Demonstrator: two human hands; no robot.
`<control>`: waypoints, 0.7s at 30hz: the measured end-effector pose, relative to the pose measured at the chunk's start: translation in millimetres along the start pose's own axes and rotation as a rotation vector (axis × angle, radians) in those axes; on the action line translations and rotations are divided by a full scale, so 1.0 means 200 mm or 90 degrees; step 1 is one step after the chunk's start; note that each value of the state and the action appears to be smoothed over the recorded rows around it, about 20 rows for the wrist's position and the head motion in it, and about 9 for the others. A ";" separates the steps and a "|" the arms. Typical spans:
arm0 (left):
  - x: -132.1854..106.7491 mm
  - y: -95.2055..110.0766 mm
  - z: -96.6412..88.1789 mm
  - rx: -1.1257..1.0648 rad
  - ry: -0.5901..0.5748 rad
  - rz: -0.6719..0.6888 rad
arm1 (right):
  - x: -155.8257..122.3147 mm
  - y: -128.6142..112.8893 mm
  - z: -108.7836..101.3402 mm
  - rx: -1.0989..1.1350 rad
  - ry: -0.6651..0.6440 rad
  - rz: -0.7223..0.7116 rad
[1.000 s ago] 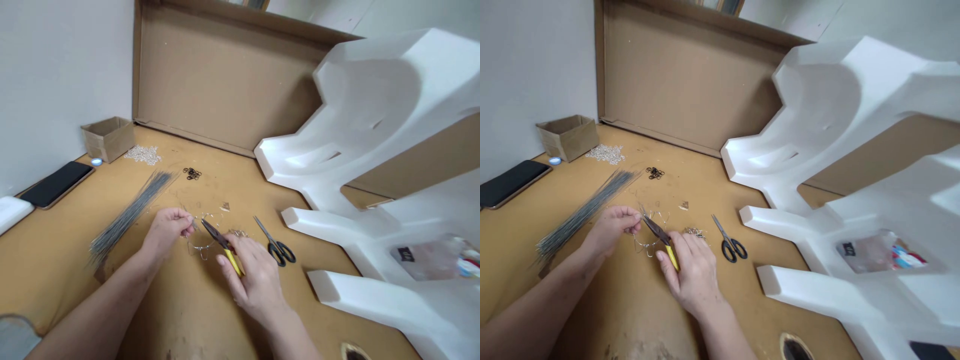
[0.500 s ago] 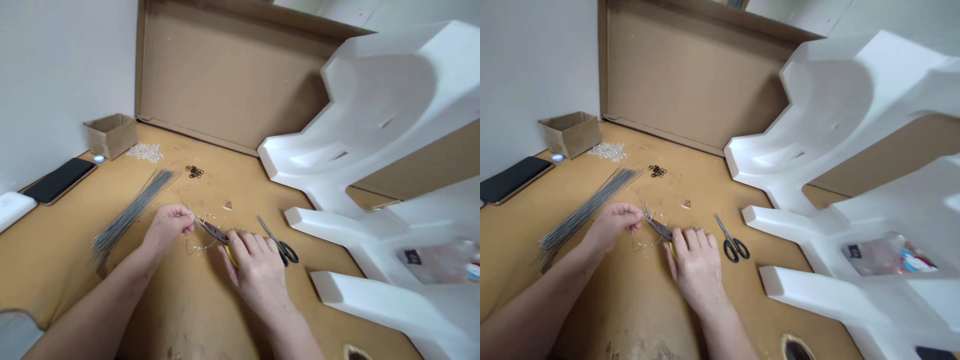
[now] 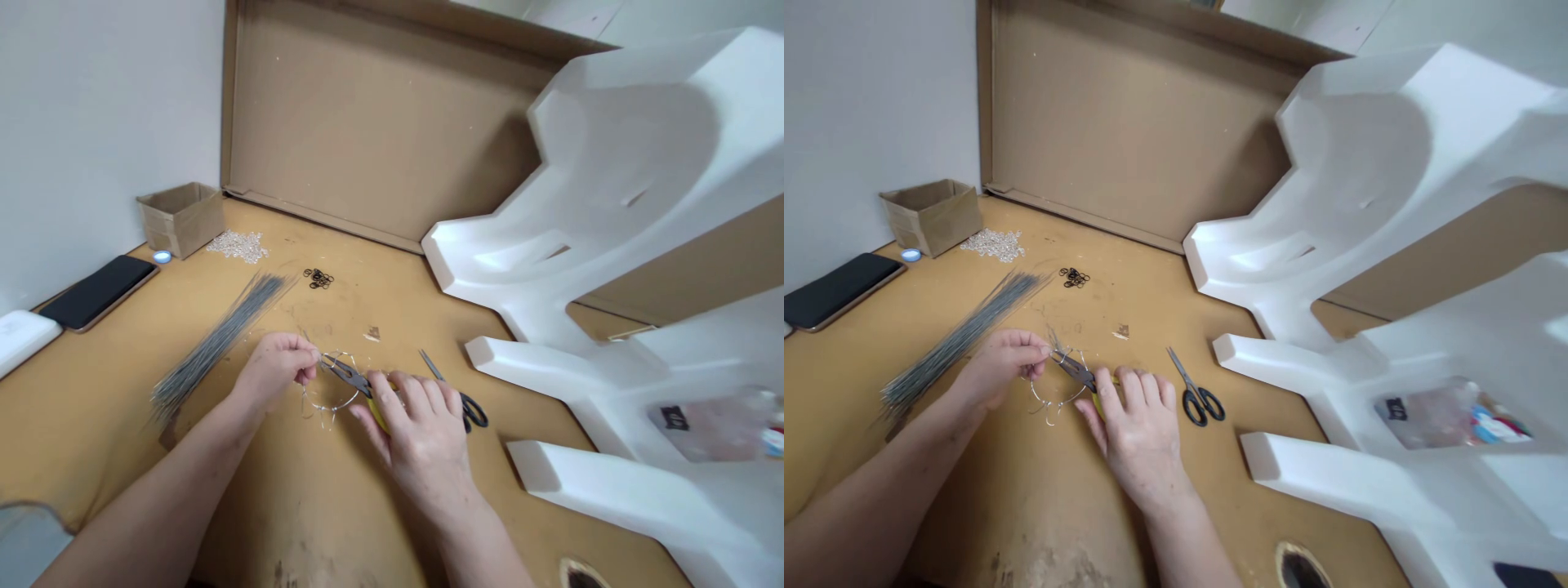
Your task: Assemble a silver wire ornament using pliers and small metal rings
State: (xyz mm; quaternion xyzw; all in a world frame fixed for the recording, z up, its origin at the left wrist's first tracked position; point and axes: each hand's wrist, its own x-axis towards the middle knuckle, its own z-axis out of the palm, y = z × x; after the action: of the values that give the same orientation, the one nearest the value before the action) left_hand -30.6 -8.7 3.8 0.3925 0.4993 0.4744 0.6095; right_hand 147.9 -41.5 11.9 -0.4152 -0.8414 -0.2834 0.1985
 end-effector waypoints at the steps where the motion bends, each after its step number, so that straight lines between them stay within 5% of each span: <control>1: 0.00 0.00 0.00 -0.002 -0.001 -0.001 | 0.00 0.00 0.00 0.004 -0.003 -0.001; 21: 0.00 0.01 0.01 -0.001 0.001 -0.010 | -0.02 0.00 0.01 -0.064 0.069 -0.039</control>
State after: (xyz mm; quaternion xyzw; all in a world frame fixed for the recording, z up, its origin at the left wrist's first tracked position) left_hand -29.7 -8.7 5.1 0.3880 0.5025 0.4705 0.6129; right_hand 149.9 -43.0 6.7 -0.3828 -0.8263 -0.3533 0.2143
